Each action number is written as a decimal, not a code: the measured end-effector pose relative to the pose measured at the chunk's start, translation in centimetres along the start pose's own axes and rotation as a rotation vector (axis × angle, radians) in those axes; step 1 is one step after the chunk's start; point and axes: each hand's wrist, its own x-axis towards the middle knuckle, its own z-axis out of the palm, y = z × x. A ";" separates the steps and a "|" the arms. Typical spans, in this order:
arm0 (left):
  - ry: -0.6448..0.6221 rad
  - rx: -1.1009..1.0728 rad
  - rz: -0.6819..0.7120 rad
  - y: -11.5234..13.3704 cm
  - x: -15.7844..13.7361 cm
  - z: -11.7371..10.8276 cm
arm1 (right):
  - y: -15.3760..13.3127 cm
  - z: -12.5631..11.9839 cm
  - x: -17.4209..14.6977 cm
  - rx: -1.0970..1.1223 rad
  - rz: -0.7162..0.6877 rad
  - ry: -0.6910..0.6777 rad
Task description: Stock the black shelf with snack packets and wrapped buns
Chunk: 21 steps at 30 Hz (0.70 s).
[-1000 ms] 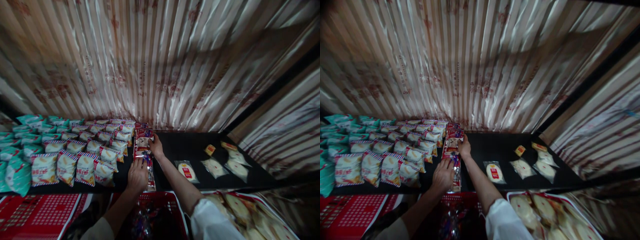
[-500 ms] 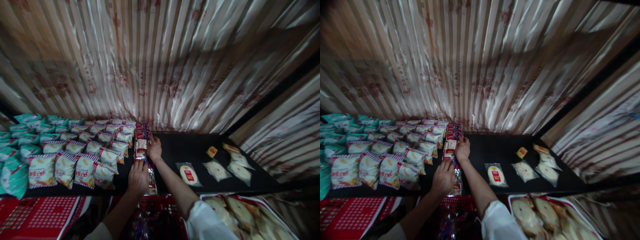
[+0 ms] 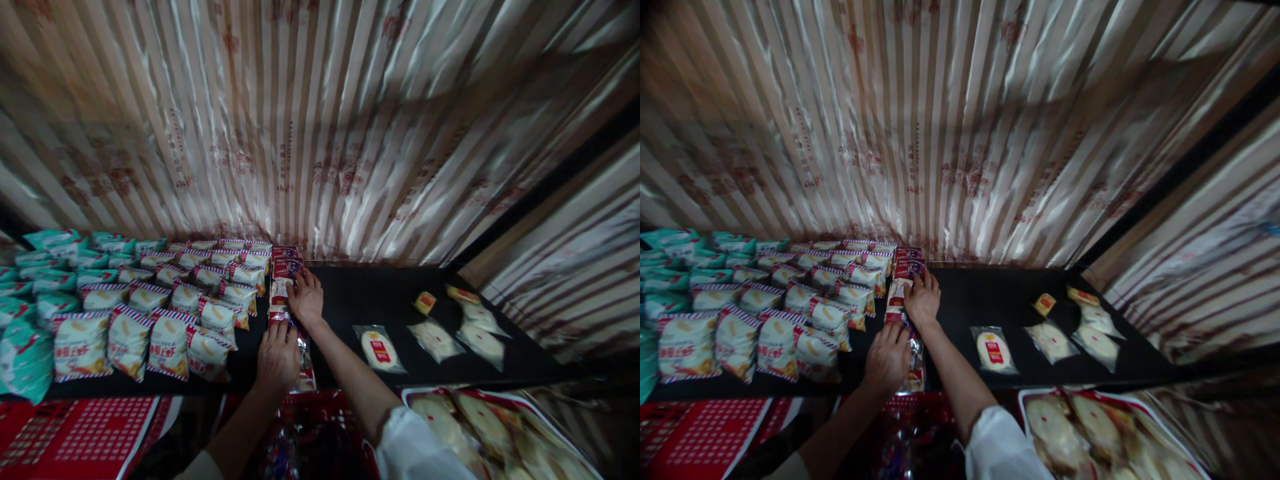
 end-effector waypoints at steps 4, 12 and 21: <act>-0.026 0.003 -0.013 0.1 0.0 -0.1 | 0.2 0.3 0.3 0.027 -0.066 -0.136; -0.055 0.002 -0.011 0.1 0.1 -0.6 | 0.7 1.0 0.2 0.119 -0.086 -0.062; 0.022 0.029 0.021 0.1 -0.2 -0.4 | 2.5 -1.1 -2.5 0.318 -0.155 0.220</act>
